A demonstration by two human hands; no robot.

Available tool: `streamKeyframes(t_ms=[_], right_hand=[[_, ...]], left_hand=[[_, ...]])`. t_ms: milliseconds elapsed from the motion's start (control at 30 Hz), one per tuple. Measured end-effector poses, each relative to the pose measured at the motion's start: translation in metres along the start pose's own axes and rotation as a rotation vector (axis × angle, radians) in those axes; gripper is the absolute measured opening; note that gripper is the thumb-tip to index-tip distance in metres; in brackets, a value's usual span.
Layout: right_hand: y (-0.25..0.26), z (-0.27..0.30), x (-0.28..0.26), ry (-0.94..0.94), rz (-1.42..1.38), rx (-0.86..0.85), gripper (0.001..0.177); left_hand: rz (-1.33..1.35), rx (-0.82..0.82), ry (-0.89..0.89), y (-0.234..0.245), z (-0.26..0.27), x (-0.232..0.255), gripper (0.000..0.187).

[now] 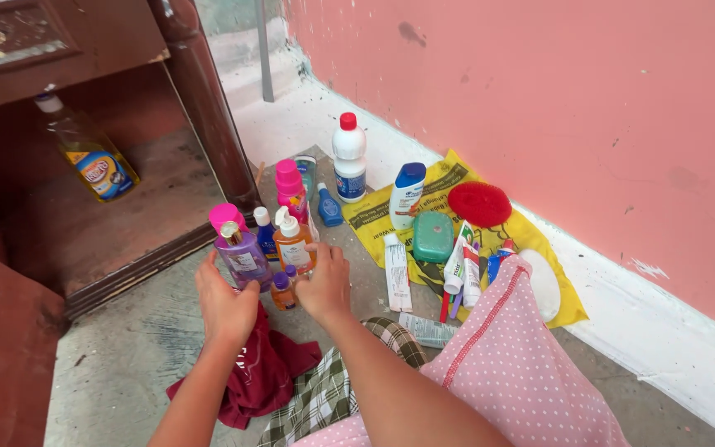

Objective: The person handles various bottles, tubes, and toiletries on the floor, places a bottle inside a wooden cabinet, and wipes another bottle with a cloth.

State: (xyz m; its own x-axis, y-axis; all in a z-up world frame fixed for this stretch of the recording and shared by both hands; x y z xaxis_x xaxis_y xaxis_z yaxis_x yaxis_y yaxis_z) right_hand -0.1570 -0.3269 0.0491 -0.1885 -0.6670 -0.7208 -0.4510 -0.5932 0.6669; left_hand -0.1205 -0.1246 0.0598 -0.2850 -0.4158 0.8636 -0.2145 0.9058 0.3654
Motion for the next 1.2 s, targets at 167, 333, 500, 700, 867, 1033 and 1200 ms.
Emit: streamKeyframes(t_ms=[167,333,500,700,867,1033,1200], right_hand=[[0.008,-0.008,-0.004,0.068,0.029,0.120,0.054],[0.005,-0.012,-0.012,0.196,0.022,0.145,0.061],[-0.007,-0.014,-0.010,0.134,0.022,0.058,0.062],[-0.010,-0.015,-0.011,0.098,0.027,0.047,0.063],[-0.012,-0.013,-0.010,0.042,0.028,0.022,0.065],[-0.013,-0.013,-0.009,0.033,0.029,0.016,0.065],[-0.011,-0.013,-0.010,0.020,0.040,-0.002,0.064]], left_hand=[[0.011,0.076,-0.019,-0.014,-0.028,-0.006,0.111],[0.086,-0.019,0.226,-0.030,-0.052,-0.003,0.096],[0.008,0.046,0.231,-0.029,-0.054,-0.008,0.073],[-0.173,0.097,0.108,-0.012,-0.029,-0.003,0.078],[-0.005,0.095,0.127,-0.008,-0.025,-0.016,0.083],[-0.087,0.072,0.227,-0.008,-0.022,-0.039,0.063],[-0.107,0.081,0.212,-0.007,-0.019,-0.030,0.063]])
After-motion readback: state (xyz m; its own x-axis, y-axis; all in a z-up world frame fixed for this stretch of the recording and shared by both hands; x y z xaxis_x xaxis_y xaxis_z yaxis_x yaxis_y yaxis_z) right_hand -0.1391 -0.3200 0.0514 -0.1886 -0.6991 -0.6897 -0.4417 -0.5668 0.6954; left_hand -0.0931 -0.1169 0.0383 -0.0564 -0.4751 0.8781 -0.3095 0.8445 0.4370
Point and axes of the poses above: each hand's wrist, its own z-axis away from the middle knuckle, its own y-axis out of the back of the hand, x = y × z, the point moved 8 cm from there along -z, towards the middle knuckle, and after that the axes turned 10 degrees about z, right-handed, at the moved point
